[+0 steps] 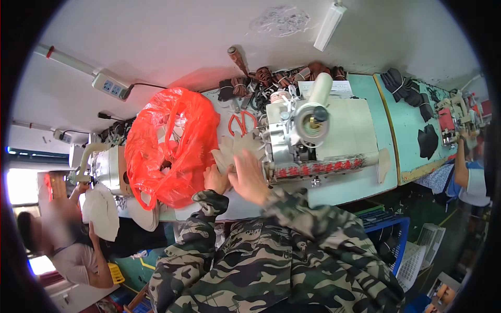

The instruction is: Skiving the edges of leather shoe components using an industrial machine.

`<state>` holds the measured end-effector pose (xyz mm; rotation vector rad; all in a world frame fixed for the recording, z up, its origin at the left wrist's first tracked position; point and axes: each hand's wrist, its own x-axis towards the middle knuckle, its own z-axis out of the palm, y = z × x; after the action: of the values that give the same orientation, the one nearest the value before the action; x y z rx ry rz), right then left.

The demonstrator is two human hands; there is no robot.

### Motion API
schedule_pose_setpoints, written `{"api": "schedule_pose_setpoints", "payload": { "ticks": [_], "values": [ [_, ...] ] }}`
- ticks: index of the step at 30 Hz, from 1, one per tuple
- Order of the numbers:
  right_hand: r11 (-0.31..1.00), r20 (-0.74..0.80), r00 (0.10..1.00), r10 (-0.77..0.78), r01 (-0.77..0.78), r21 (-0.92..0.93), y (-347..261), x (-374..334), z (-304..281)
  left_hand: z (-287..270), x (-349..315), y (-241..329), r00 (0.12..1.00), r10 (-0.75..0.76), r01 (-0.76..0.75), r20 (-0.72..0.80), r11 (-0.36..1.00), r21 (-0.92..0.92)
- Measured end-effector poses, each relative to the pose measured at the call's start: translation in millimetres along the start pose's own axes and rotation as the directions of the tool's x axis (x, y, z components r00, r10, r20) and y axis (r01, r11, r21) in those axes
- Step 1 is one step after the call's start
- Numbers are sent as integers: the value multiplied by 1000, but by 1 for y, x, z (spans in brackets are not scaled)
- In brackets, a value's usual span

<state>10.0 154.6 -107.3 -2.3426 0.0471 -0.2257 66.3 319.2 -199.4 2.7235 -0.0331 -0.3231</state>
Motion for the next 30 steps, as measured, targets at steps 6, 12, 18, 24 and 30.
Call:
{"api": "schedule_pose_setpoints", "payload": {
  "ticks": [6, 12, 18, 24, 30],
  "values": [
    [969, 60, 969, 240, -237, -66, 52, 7, 57, -1, 41, 7, 977, 147, -64, 154, 893, -445],
    [957, 190, 971, 148, -189, 220, 44, -38, 44, 3, 52, -34, 811, 260, 160, 523, 763, -627],
    [963, 235, 972, 29, -90, 254, 39, -51, 36, -4, 32, -37, 785, 410, 72, 464, 684, -726],
    [864, 375, 837, 399, -480, 152, 28, -67, 44, -44, 20, -78, 886, 319, 77, 335, 614, -786],
    [693, 266, 957, 114, -268, 669, 59, -37, 104, -94, 2, -74, 940, 213, 231, 266, 178, -957]
  ]
}}
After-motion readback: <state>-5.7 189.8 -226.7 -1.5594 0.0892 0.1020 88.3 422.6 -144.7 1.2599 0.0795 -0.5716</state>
